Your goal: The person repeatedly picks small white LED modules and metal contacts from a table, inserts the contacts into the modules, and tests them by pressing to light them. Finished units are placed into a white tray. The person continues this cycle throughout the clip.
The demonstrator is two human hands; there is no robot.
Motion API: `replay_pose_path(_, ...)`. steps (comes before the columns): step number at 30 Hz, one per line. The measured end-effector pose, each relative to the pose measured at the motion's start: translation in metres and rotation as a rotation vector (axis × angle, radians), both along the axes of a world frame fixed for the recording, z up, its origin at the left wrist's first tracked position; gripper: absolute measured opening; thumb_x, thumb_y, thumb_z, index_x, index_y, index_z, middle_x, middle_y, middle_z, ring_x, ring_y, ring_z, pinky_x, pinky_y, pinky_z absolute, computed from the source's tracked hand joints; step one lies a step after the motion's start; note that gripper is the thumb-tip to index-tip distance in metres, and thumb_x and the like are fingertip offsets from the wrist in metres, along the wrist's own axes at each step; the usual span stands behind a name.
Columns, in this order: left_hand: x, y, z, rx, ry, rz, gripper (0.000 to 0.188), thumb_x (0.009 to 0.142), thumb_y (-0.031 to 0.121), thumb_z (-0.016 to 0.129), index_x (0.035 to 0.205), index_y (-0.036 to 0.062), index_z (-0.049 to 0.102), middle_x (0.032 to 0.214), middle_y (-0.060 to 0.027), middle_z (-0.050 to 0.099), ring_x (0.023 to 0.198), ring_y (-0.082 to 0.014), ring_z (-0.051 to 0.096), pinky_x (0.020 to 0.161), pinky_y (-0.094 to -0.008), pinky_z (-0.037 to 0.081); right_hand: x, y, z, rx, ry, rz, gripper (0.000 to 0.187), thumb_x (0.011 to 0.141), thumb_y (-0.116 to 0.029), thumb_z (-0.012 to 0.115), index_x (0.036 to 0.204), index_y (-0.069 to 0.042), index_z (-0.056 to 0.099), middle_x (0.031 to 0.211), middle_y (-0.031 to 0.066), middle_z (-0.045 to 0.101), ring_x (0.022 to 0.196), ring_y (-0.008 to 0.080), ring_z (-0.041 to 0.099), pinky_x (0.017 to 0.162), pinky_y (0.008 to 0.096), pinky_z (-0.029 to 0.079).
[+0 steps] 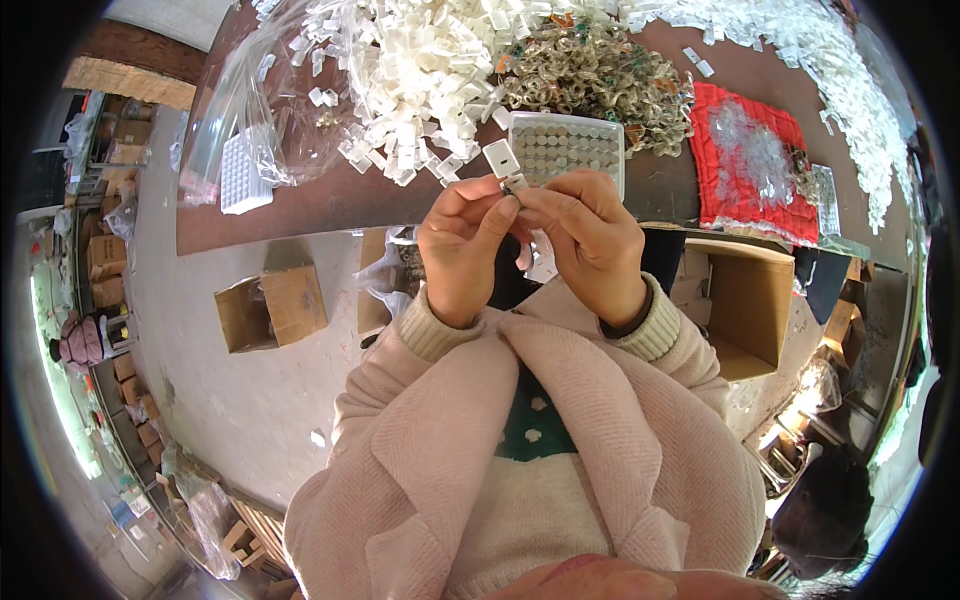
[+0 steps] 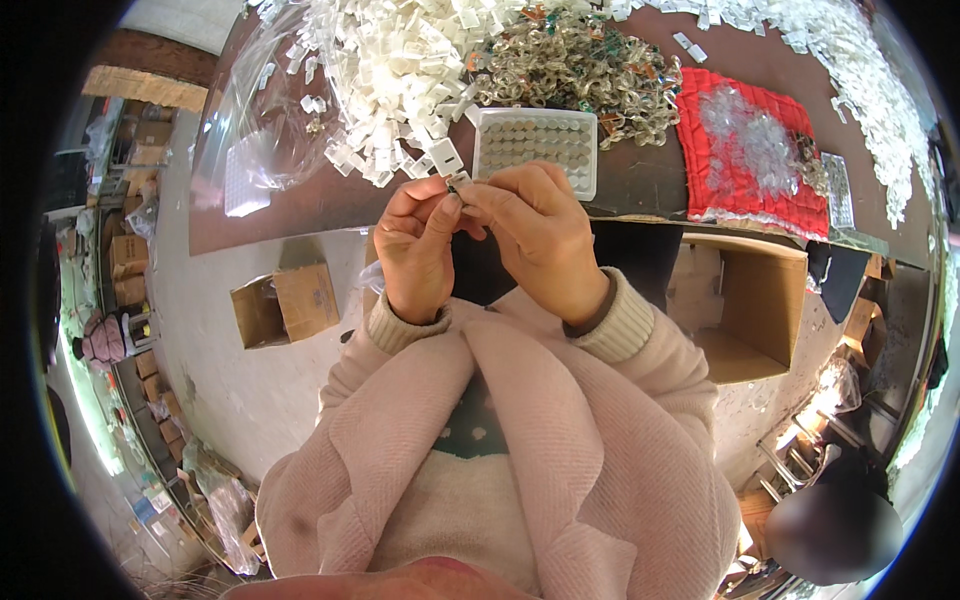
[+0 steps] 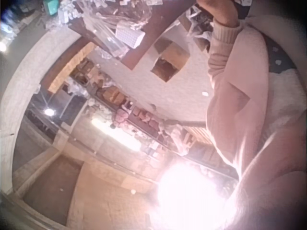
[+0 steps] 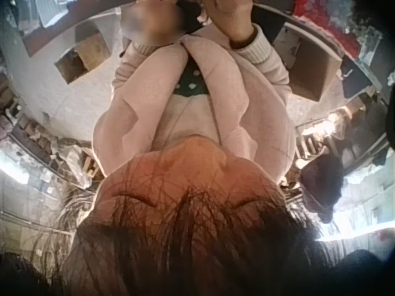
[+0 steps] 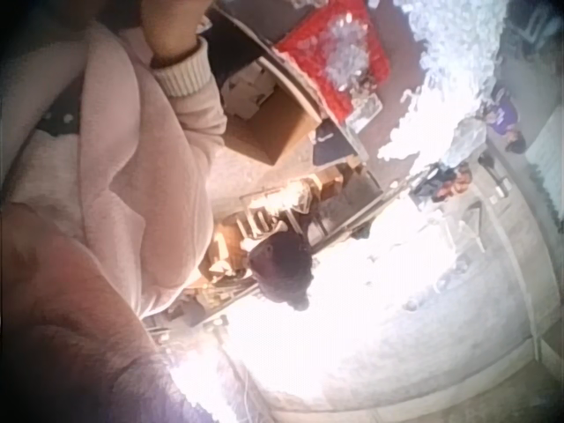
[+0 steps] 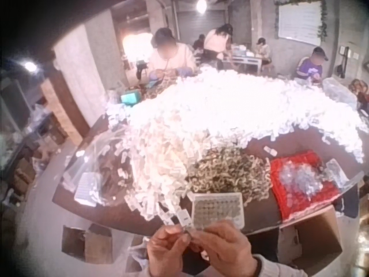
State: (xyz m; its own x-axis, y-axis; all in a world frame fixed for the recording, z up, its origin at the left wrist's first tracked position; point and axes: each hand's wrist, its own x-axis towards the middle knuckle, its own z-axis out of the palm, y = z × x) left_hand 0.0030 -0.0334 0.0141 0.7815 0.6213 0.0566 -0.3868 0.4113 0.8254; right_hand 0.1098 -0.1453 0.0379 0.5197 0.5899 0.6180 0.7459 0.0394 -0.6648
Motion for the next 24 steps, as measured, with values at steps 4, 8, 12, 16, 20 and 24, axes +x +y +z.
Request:
replay_pose_path(4, 0.0, -0.006, 0.005, 0.106, 0.089, 0.072, 0.021, 0.1, 0.0, 0.056, 0.121, -0.0056, 0.055, 0.098, -0.0136, 0.07, 0.074, -0.0165, 0.067, 0.052, -0.0247, 0.052, 0.002, 0.002, -0.004, 0.016, -0.127, -0.014, 0.031, 0.074, 0.004, 0.071, 0.103, -0.007, 0.072, 0.092, 0.0057, 0.066, 0.083, 0.0265, 0.061, 0.076, 0.0349, 0.05)
replay_pose_path(8, -0.001, -0.009, 0.007, 0.229, 0.176, 0.098, 0.023, 0.101, 0.0, 0.055, 0.123, -0.006, 0.054, 0.1, -0.0128, 0.069, 0.076, -0.0161, 0.067, 0.052, -0.0236, 0.052, 0.002, 0.004, -0.006, 0.011, -0.183, -0.025, 0.031, 0.074, 0.003, 0.071, 0.103, -0.008, 0.072, 0.091, 0.0058, 0.066, 0.082, 0.0259, 0.062, 0.078, 0.0363, 0.05)
replay_pose_path(12, -0.002, -0.004, 0.007, 0.23, 0.124, 0.057, 0.023, 0.1, -0.001, 0.057, 0.123, -0.0037, 0.055, 0.101, -0.0131, 0.069, 0.079, -0.0162, 0.068, 0.053, -0.0237, 0.053, 0.001, 0.003, -0.001, 0.021, -0.013, 0.002, 0.03, 0.077, 0.005, 0.071, 0.105, -0.007, 0.073, 0.09, 0.0074, 0.066, 0.079, 0.0246, 0.062, 0.074, 0.0336, 0.051)
replay_pose_path(16, 0.001, 0.006, 0.003, 0.125, 0.009, 0.021, 0.023, 0.096, -0.005, 0.06, 0.119, -0.0019, 0.056, 0.102, -0.0142, 0.07, 0.081, -0.0169, 0.069, 0.053, -0.0249, 0.056, -0.002, -0.005, 0.011, -0.017, 0.274, 0.084, 0.028, 0.082, 0.007, 0.071, 0.108, -0.005, 0.074, 0.089, 0.0094, 0.067, 0.075, 0.0208, 0.064, 0.065, 0.029, 0.051)
replay_pose_path(20, 0.005, 0.007, -0.002, 0.116, -0.135, 0.056, 0.023, 0.094, -0.007, 0.063, 0.115, -0.0006, 0.056, 0.101, -0.0144, 0.07, 0.079, -0.0169, 0.068, 0.051, -0.0257, 0.056, -0.01, -0.004, 0.016, 0.023, 0.503, 0.171, 0.026, 0.084, 0.006, 0.072, 0.108, -0.004, 0.074, 0.089, 0.0094, 0.069, 0.072, 0.0154, 0.065, 0.061, 0.0261, 0.05)
replay_pose_path(24, 0.003, 0.0, -0.004, 0.058, -0.182, 0.083, 0.023, 0.093, -0.006, 0.064, 0.113, 0.0017, 0.057, 0.099, -0.0133, 0.07, 0.077, -0.0155, 0.067, 0.049, -0.0254, 0.055, -0.017, 0.0, 0.014, 0.03, 0.458, 0.109, 0.026, 0.083, 0.005, 0.074, 0.108, -0.004, 0.074, 0.088, 0.0079, 0.069, 0.069, 0.0122, 0.063, 0.06, 0.024, 0.049)
